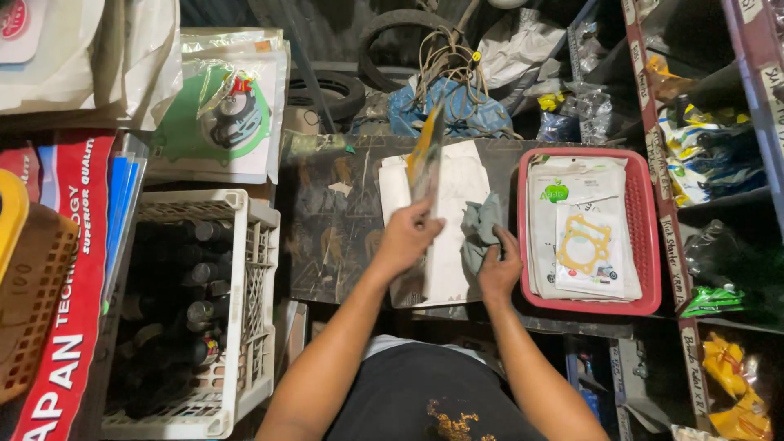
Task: The person wipes a white rectangular surface with a cloth, then places a packaged Anti-Stick mat on top of it. They continue to wipe the surface and the package repeatedly with the cloth in a cluttered workspace.
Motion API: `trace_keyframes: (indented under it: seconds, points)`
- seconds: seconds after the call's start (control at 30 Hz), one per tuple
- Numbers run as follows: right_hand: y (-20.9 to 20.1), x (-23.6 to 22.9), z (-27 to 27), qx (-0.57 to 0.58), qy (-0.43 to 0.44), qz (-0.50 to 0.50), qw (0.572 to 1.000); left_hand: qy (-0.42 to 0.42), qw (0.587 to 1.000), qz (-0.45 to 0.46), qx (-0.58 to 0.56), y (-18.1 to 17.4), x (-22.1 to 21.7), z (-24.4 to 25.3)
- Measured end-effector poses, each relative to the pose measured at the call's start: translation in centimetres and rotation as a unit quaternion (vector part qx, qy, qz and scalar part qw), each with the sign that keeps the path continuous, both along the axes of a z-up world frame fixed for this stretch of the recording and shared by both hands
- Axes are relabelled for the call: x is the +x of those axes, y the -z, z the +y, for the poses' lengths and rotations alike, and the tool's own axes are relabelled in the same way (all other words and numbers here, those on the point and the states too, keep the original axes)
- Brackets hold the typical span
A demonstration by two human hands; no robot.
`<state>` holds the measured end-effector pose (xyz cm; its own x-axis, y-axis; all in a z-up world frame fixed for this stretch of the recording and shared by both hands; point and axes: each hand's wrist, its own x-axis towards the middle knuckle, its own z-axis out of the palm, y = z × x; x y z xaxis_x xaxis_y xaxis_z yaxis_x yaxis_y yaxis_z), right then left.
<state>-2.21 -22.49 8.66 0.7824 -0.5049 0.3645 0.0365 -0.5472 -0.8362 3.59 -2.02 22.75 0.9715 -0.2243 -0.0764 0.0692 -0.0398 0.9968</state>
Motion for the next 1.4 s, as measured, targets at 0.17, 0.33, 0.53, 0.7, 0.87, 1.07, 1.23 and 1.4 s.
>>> trace_keyframes:
  seconds: [0.17,0.33,0.53,0.7,0.87,1.07,1.23,1.4]
  points:
    - [0.3,0.7,-3.8,0.013,0.069,-0.033,0.997,0.083,0.986,0.009,0.142,7.7,-1.0,-5.7]
    - [-0.9,0.9,-5.3,0.015,0.092,-0.042,0.995,0.267,0.948,0.063,0.160,8.0,-2.5,-7.8]
    - [1.7,0.2,-3.2,-0.035,-0.057,0.058,0.996,0.265,0.856,-0.114,0.429,11.0,-1.5,-3.3]
    - [4.9,-1.1,-1.9,-0.287,-0.268,0.372,0.841,0.159,0.853,0.081,0.490,14.1,-1.1,1.4]
    - [4.0,0.5,-2.9,-0.289,-0.251,0.380,0.842,-0.076,0.935,0.144,0.315,23.4,0.4,3.8]
    - [4.0,2.8,-1.1,-0.222,-0.141,0.313,0.913,0.055,0.918,0.137,0.368,25.4,-0.9,2.7]
    - [2.1,2.9,1.7,-0.203,-0.327,0.329,0.862,0.039,0.843,-0.051,0.534,14.4,-3.0,-0.6]
    - [6.9,5.5,-3.0,-0.145,-0.114,0.251,0.950,0.353,0.751,-0.048,0.556,13.0,-3.2,-1.3]
